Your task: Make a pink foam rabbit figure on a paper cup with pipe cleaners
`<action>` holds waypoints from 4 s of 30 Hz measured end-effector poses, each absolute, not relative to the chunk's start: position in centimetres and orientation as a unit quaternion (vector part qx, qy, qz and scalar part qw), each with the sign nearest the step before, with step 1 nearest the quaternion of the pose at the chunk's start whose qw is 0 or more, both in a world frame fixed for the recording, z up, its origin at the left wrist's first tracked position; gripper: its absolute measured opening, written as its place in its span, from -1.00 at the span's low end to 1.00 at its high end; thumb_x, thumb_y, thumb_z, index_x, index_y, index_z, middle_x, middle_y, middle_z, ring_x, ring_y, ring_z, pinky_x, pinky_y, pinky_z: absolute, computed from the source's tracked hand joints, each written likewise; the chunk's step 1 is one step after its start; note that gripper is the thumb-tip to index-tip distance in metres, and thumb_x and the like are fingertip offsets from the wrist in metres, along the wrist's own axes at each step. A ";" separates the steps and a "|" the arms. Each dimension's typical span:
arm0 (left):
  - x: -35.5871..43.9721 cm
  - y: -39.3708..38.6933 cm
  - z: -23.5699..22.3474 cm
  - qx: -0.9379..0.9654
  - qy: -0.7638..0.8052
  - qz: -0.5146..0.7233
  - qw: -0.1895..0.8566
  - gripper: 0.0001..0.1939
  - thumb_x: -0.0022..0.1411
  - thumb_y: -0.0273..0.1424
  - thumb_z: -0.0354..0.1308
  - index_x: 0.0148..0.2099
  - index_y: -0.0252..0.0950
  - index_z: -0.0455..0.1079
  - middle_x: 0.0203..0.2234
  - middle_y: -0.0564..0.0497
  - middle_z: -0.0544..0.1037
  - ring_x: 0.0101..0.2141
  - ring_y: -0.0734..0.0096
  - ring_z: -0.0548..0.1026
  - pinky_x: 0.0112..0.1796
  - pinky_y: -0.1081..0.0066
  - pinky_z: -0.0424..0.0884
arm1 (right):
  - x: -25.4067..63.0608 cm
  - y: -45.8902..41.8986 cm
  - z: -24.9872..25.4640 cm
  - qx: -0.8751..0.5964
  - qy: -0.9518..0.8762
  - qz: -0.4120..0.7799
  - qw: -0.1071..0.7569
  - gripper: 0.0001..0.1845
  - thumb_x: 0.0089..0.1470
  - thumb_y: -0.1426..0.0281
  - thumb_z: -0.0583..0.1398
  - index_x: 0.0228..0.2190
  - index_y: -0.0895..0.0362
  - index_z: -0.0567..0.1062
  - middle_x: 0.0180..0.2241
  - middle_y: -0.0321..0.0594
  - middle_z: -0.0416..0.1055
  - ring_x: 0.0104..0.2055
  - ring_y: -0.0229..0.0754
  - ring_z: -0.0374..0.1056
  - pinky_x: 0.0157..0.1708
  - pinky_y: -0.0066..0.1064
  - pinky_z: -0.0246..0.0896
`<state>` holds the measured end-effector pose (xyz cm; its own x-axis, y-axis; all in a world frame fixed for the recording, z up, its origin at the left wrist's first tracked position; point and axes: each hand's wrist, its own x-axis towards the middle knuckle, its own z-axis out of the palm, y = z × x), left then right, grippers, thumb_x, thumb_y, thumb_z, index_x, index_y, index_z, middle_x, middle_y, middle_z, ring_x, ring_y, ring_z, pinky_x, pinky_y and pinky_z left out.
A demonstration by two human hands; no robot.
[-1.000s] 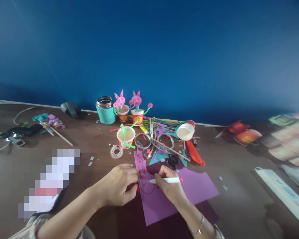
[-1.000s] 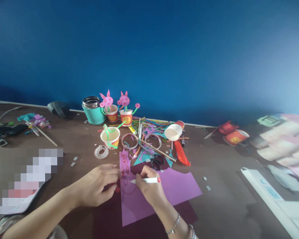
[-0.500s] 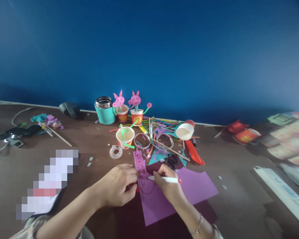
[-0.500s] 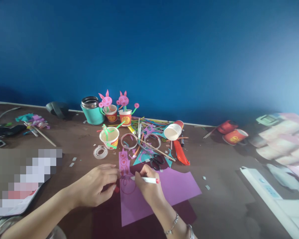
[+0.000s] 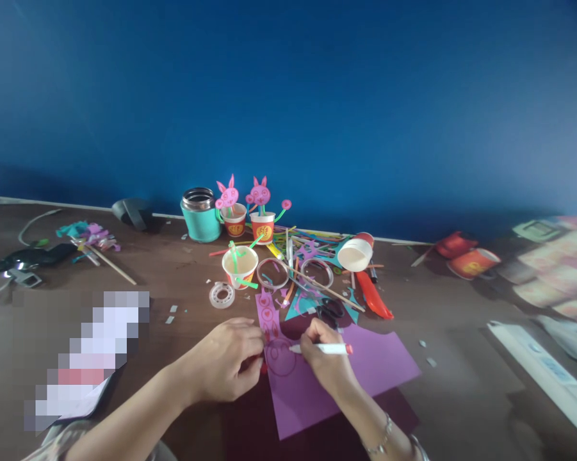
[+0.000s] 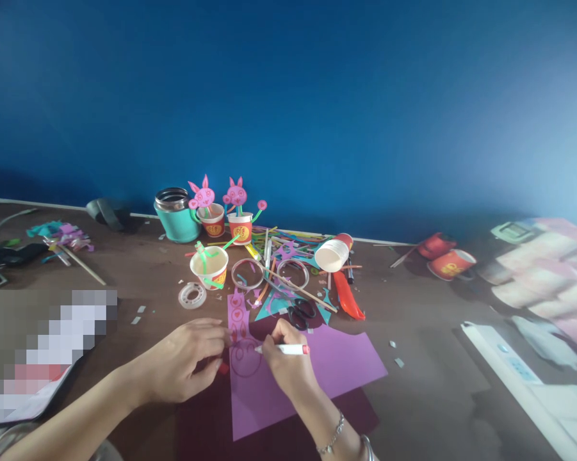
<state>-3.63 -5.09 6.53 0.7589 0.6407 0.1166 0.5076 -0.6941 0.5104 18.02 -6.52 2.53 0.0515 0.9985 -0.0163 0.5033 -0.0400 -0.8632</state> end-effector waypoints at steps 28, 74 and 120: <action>-3.7 -5.2 6.7 0.905 0.318 0.148 0.243 -0.87 0.10 -0.54 0.00 -0.46 -0.25 0.25 -0.40 0.05 0.50 -0.32 0.40 0.47 0.04 0.32 0.22 | 17.9 -6.4 3.1 -0.600 -0.541 0.421 0.413 -0.63 0.02 0.19 0.14 -0.65 0.05 0.14 -0.76 -0.44 0.14 -0.69 -0.33 0.05 -0.66 -0.48 -0.04; -3.7 -5.2 6.6 0.907 0.318 0.138 0.238 -0.87 0.12 -0.53 -0.01 -0.45 -0.24 0.24 -0.41 0.07 0.50 -0.33 0.41 0.47 0.03 0.32 0.22 | 17.6 -6.8 2.5 -0.622 -0.627 0.322 0.339 -0.71 -0.07 0.38 0.10 -0.68 0.06 0.08 -0.71 -0.45 0.02 -0.63 -0.33 -0.01 -0.63 -0.48 -0.12; -3.8 -5.1 6.4 0.908 0.317 0.141 0.235 -0.88 0.12 -0.52 -0.01 -0.45 -0.25 0.25 -0.42 0.07 0.49 -0.33 0.41 0.46 0.03 0.32 0.22 | 17.8 -6.7 1.9 -0.623 -0.616 0.339 0.343 -0.71 -0.05 0.36 0.10 -0.67 0.06 0.09 -0.71 -0.46 0.02 -0.63 -0.34 -0.03 -0.63 -0.49 -0.14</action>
<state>-3.77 -5.13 6.36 0.7593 0.6416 0.1082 0.5087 -0.6890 0.5163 17.78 -6.74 1.94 0.0119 0.9999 -0.0008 0.5355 -0.0071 -0.8445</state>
